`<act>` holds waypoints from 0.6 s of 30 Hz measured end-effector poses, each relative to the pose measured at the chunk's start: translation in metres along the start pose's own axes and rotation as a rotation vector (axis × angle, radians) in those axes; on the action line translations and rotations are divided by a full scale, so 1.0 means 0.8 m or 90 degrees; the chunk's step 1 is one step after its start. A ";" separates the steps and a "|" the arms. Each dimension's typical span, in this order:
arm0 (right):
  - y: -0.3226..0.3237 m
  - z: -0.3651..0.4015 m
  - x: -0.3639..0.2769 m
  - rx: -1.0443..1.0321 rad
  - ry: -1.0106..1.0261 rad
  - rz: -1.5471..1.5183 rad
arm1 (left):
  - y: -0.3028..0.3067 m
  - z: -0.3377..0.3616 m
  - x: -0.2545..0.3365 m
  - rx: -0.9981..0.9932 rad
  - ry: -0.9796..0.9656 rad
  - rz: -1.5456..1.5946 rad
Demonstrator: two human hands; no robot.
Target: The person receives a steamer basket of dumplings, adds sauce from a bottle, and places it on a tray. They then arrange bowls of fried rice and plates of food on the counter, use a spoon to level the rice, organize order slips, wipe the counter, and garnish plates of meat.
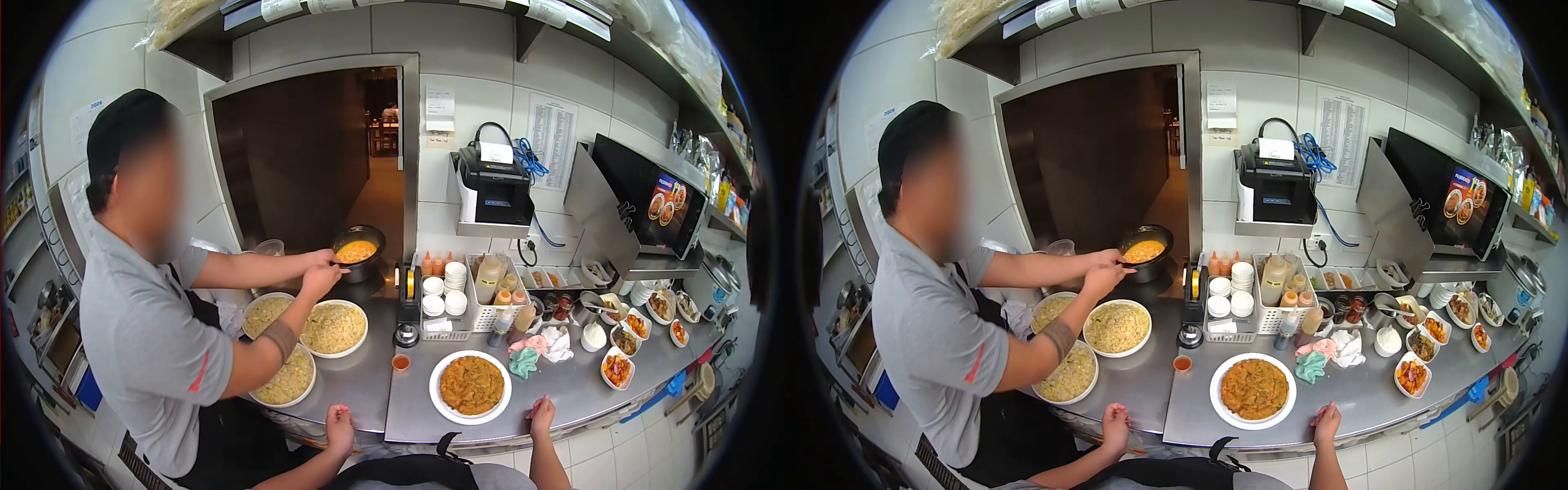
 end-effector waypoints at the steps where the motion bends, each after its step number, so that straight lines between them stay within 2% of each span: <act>1: 0.000 0.002 0.000 0.018 -0.001 0.005 | 0.000 -0.003 0.003 -0.002 0.001 -0.004; 9: -0.006 0.009 -0.002 0.086 0.039 0.060 | -0.013 -0.028 0.029 -0.072 0.004 0.002; 12: -0.014 0.013 -0.007 0.117 0.052 0.139 | -0.026 -0.036 0.048 -0.085 -0.007 0.006; 14: -0.016 0.020 -0.020 0.212 0.202 0.303 | -0.030 -0.042 0.055 -0.082 -0.009 -0.002; 18: -0.026 0.033 -0.036 0.212 0.183 0.344 | -0.026 -0.050 0.056 -0.098 -0.044 0.011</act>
Point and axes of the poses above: each hand's wrist, its own z-axis away from the middle knuckle, its own y-axis out of the back of the hand, x = y × z, the point moved 5 cm from there along -z, towards the middle knuckle, and after that the axes turned 13 degrees about z, right-handed, at the moved point
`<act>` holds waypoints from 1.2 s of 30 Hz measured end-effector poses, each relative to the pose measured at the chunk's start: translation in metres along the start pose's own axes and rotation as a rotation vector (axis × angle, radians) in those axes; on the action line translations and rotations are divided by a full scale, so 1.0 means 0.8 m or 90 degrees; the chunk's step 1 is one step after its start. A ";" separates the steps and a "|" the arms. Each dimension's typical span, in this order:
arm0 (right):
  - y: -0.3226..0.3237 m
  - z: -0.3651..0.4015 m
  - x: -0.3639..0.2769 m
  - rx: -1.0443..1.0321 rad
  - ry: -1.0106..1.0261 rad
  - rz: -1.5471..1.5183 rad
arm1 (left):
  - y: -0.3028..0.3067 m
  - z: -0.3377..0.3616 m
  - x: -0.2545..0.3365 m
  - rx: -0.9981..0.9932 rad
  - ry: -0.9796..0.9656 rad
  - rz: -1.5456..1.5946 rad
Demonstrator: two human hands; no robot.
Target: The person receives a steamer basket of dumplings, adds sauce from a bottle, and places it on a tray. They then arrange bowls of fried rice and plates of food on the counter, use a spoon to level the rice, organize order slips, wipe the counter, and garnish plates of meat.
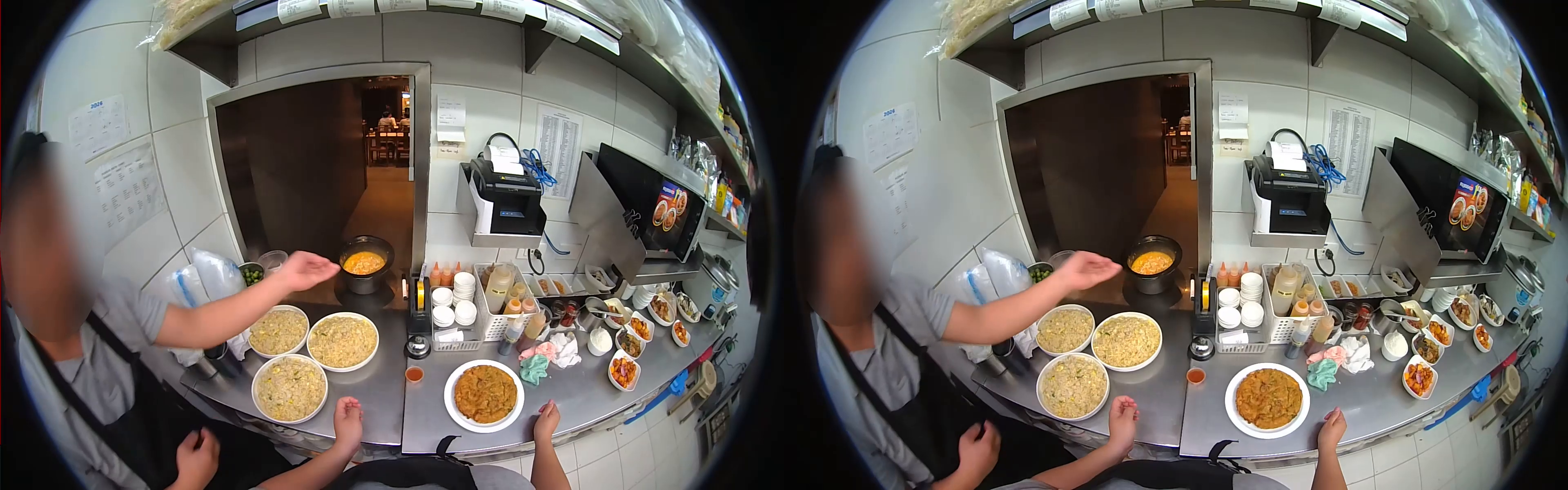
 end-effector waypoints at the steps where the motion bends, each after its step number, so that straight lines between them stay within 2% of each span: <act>1: -0.001 0.001 -0.003 -0.003 0.002 0.018 | 0.002 -0.002 0.000 0.002 0.000 -0.001; 8: -0.002 0.003 -0.011 0.011 0.051 0.077 | 0.007 -0.003 -0.003 0.014 0.009 -0.007; 14: -0.005 0.004 -0.011 -0.016 0.042 0.090 | -0.007 -0.030 0.012 0.021 -0.001 -0.003; 15: -0.006 0.005 -0.012 -0.017 0.042 0.090 | -0.017 -0.043 0.026 -0.028 -0.022 -0.009; 16: -0.005 0.005 -0.016 -0.017 0.050 0.097 | -0.034 -0.058 0.049 -0.076 -0.044 -0.016; 18: -0.002 0.008 -0.021 -0.019 0.058 0.106 | -0.083 -0.089 0.122 -0.141 -0.187 -0.120; 23: 0.001 0.009 -0.029 -0.019 0.089 0.134 | -0.237 -0.132 0.329 -0.307 -0.427 -0.103; 25: -0.001 0.009 -0.025 -0.024 0.083 0.134 | -0.301 -0.140 0.410 -0.350 -0.572 -0.179; 29: -0.003 0.009 -0.023 -0.022 0.088 0.140 | -0.430 -0.166 0.554 -0.414 -0.766 -0.257; 30: -0.001 0.010 -0.024 -0.020 0.086 0.140 | -0.457 -0.174 0.586 -0.410 -0.752 -0.280; 32: 0.002 0.010 -0.031 -0.010 0.076 0.125 | -0.504 -0.188 0.644 -0.318 -0.914 -0.282; 33: 0.002 0.008 -0.034 -0.005 0.072 0.124 | -0.524 -0.201 0.669 -0.282 -0.941 -0.293; 36: 0.007 0.011 -0.033 0.003 0.048 0.130 | -0.567 -0.227 0.724 -0.148 -0.943 -0.415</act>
Point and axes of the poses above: each hand's wrist, its own z-axis away from the middle knuckle, its own y-axis out of the back of the hand, x = y × z, the point moved 5 cm from there along -z, towards the middle knuckle, and after that the axes turned 13 degrees about z, right-handed, at the moved point
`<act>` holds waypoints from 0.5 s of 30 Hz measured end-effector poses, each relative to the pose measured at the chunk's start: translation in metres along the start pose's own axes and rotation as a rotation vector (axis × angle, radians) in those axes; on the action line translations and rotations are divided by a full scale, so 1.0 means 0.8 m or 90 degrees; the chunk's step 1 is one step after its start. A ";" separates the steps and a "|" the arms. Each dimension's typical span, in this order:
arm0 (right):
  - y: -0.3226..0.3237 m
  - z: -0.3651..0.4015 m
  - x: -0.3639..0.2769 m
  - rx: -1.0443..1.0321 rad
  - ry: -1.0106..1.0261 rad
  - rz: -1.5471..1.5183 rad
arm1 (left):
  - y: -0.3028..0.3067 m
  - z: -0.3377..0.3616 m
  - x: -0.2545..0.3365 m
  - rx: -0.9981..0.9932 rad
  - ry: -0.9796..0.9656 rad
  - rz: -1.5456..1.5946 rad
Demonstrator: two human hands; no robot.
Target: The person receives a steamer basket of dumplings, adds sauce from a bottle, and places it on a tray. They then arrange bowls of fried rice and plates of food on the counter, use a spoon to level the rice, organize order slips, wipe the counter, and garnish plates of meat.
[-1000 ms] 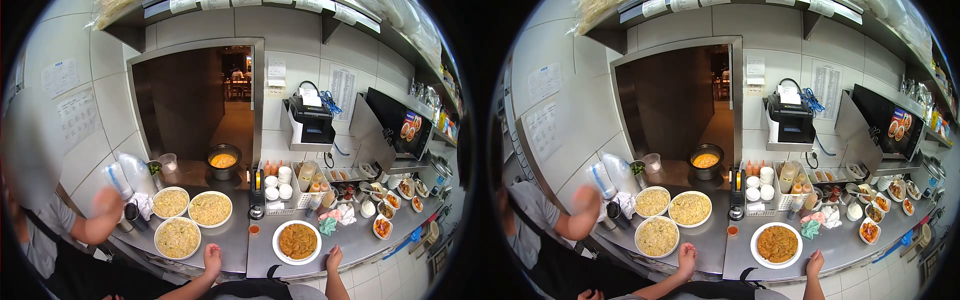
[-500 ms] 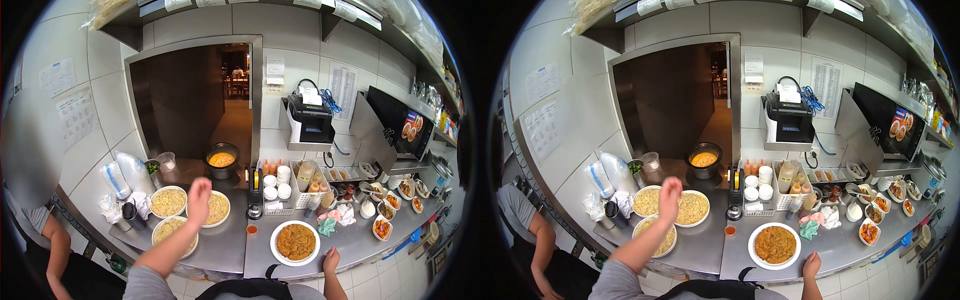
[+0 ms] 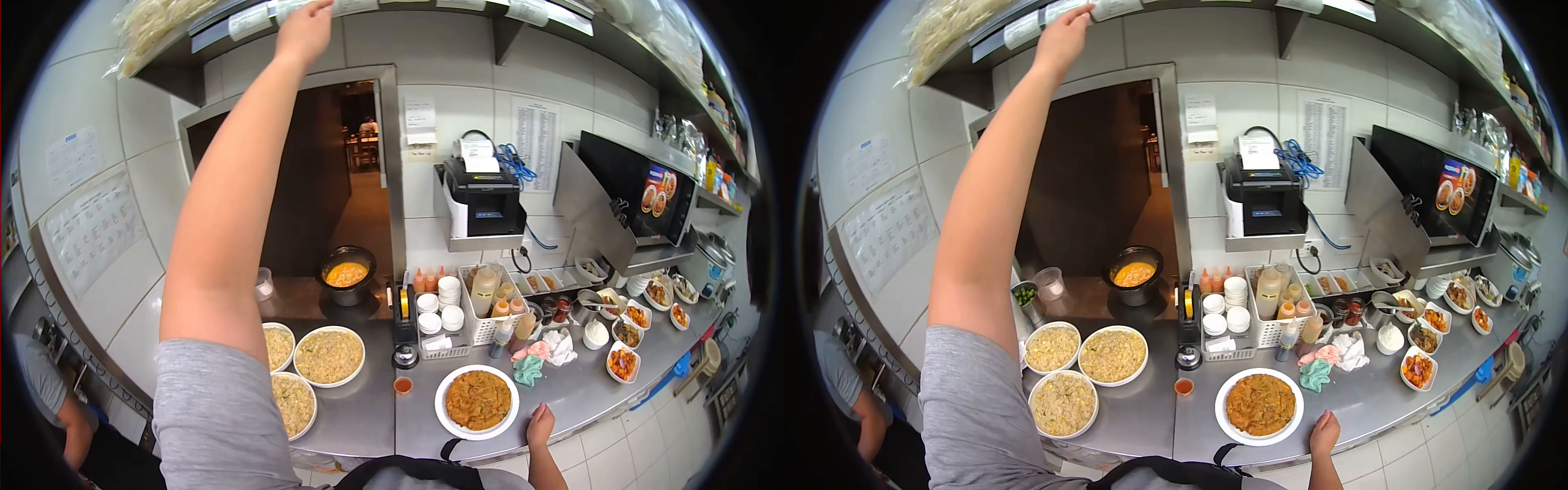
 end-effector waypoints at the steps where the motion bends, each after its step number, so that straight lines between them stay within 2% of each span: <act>1: 0.000 -0.001 -0.001 -0.004 0.001 -0.006 | -0.005 -0.006 0.002 0.036 0.042 0.035; 4: 0.001 -0.001 0.000 -0.003 -0.009 -0.010 | -0.019 -0.019 0.013 0.025 0.033 -0.004; 5: 0.001 -0.001 0.001 -0.004 -0.012 -0.011 | -0.025 -0.017 0.001 -0.004 0.131 0.121; 6: 0.001 0.000 0.002 0.000 -0.017 -0.010 | -0.032 -0.020 0.002 -0.007 0.128 0.127; 8: 0.000 -0.001 0.004 -0.005 -0.017 -0.007 | -0.035 -0.013 0.008 -0.013 0.210 0.131; 15: 0.000 -0.003 0.007 -0.003 -0.012 -0.006 | -0.043 -0.027 -0.002 0.038 0.225 0.229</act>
Point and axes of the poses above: each hand's wrist, its own z-axis away from the middle knuckle, its own y-axis out of the back of the hand, x = y × z, the point moved 5 cm from there along -z, towards the middle knuckle, and after that the axes turned 13 degrees about z, right-handed, at the moved point
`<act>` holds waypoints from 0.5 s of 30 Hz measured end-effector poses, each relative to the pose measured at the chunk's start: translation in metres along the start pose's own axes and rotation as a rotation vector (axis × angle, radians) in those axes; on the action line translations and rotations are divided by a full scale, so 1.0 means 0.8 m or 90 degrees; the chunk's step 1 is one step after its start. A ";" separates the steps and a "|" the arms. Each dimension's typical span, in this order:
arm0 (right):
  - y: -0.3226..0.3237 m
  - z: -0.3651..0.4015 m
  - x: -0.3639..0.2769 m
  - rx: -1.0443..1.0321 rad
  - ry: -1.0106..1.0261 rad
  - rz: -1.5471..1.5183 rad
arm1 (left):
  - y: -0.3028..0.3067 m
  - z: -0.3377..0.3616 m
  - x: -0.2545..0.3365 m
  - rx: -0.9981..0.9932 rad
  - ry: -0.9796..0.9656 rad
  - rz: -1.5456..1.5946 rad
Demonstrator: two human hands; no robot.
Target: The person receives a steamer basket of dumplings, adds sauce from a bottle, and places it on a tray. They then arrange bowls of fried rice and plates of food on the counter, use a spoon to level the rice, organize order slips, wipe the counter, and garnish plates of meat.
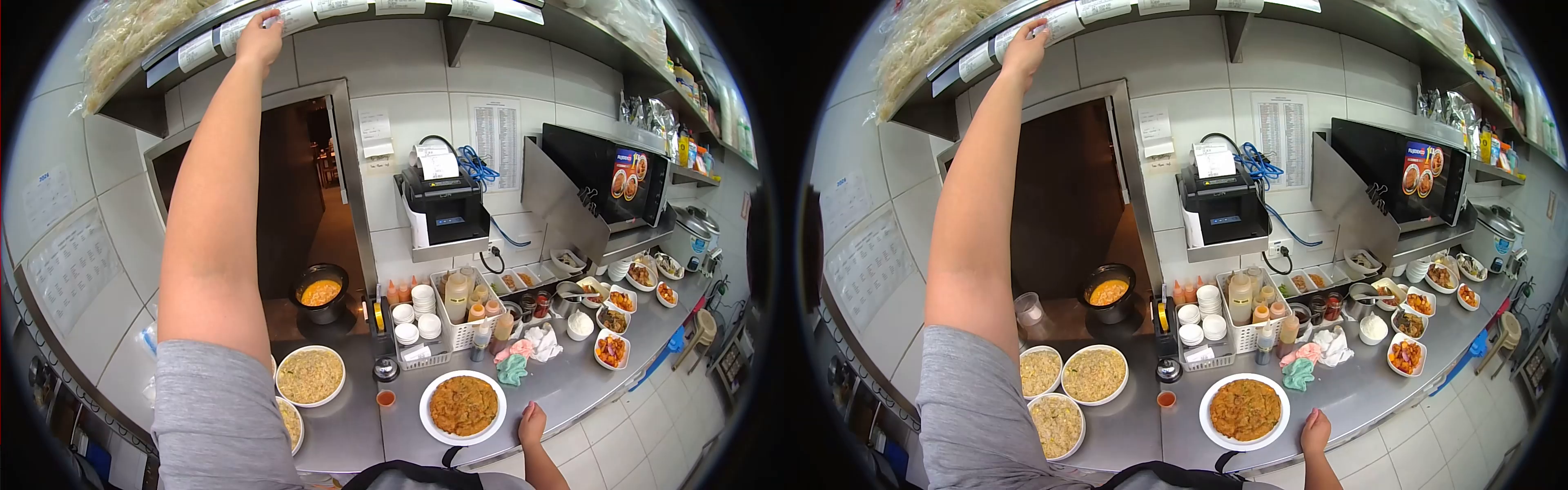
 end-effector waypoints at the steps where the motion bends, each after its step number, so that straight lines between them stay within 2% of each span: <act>1: 0.000 0.001 0.000 -0.002 0.000 0.003 | -0.001 -0.001 -0.002 0.001 0.013 0.005; 4: 0.003 0.001 -0.004 -0.004 0.002 0.003 | 0.004 0.000 0.000 0.061 -0.033 -0.053; 7: 0.003 -0.001 -0.004 -0.010 0.005 0.006 | 0.008 0.001 0.004 0.066 -0.062 -0.059; 11: -0.002 -0.001 0.003 -0.022 0.011 0.016 | 0.014 -0.004 0.003 0.058 -0.054 -0.053; 15: -0.001 -0.001 0.003 -0.024 0.013 0.022 | 0.014 -0.011 0.004 -0.010 -0.060 -0.047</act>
Point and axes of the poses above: each hand's wrist, its own z-axis away from the middle knuckle, its own y-axis out of the back of the hand, x = y × z, the point moved 5 cm from there along -z, towards the middle knuckle, and after that the axes turned 13 degrees about z, right-handed, at the moved point
